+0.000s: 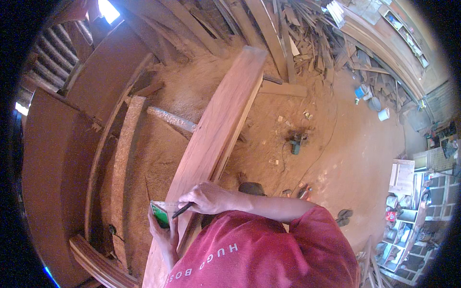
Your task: The person marks lines on a wooden plank using a square and a pen, then repositions the plank and continues marking different sections.
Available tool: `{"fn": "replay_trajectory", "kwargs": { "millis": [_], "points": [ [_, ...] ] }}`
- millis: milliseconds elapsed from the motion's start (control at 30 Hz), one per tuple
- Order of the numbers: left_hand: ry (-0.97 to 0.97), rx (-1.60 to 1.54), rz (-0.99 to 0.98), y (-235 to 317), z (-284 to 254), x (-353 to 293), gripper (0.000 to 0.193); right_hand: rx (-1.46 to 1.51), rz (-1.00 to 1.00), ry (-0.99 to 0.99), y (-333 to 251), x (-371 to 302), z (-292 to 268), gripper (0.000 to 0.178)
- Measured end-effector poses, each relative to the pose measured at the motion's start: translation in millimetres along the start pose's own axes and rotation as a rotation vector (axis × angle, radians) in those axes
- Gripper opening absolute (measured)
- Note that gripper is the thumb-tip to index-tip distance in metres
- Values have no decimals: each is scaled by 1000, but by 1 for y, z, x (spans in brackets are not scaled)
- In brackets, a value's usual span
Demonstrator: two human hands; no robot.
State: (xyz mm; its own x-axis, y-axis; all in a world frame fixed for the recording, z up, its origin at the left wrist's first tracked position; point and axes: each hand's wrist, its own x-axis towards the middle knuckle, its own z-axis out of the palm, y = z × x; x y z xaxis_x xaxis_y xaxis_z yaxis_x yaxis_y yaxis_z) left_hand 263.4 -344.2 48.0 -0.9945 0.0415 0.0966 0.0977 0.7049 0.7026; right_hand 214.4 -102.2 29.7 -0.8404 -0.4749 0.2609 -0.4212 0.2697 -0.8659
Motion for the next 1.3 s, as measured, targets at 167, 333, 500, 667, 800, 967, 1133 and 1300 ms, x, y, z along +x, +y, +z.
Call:
{"fn": "replay_trajectory", "kwargs": {
  "millis": [167, 333, 500, 667, 800, 967, 1133, 1300],
  "points": [
    [28, 6, -114, 28, 42, 49, 49, -75, 163, -79, 16, 8, -75, 21],
    [223, -106, -117, 23, 60, 123, 42, -146, 406, -105, 41, 6, -160, 24],
    [200, -121, -187, 7, 100, 216, 45, -276, 570, -95, 70, -15, -224, 19],
    [90, 15, -179, 82, 157, 264, 57, -181, 666, 27, 99, -50, -290, 22],
    [84, -27, -158, 116, 197, 289, 60, -121, 757, 155, 119, -59, -356, 22],
    [108, 13, 17, 148, 241, 327, 56, -132, 937, 748, 155, -64, -442, 37],
    [-36, 127, -76, 186, 292, 360, 54, -51, 763, 1020, 188, -33, -494, 42],
    [-11, 83, -27, 218, 322, 386, 53, 245, 396, 1093, 217, -11, -515, 66]
  ]
}}
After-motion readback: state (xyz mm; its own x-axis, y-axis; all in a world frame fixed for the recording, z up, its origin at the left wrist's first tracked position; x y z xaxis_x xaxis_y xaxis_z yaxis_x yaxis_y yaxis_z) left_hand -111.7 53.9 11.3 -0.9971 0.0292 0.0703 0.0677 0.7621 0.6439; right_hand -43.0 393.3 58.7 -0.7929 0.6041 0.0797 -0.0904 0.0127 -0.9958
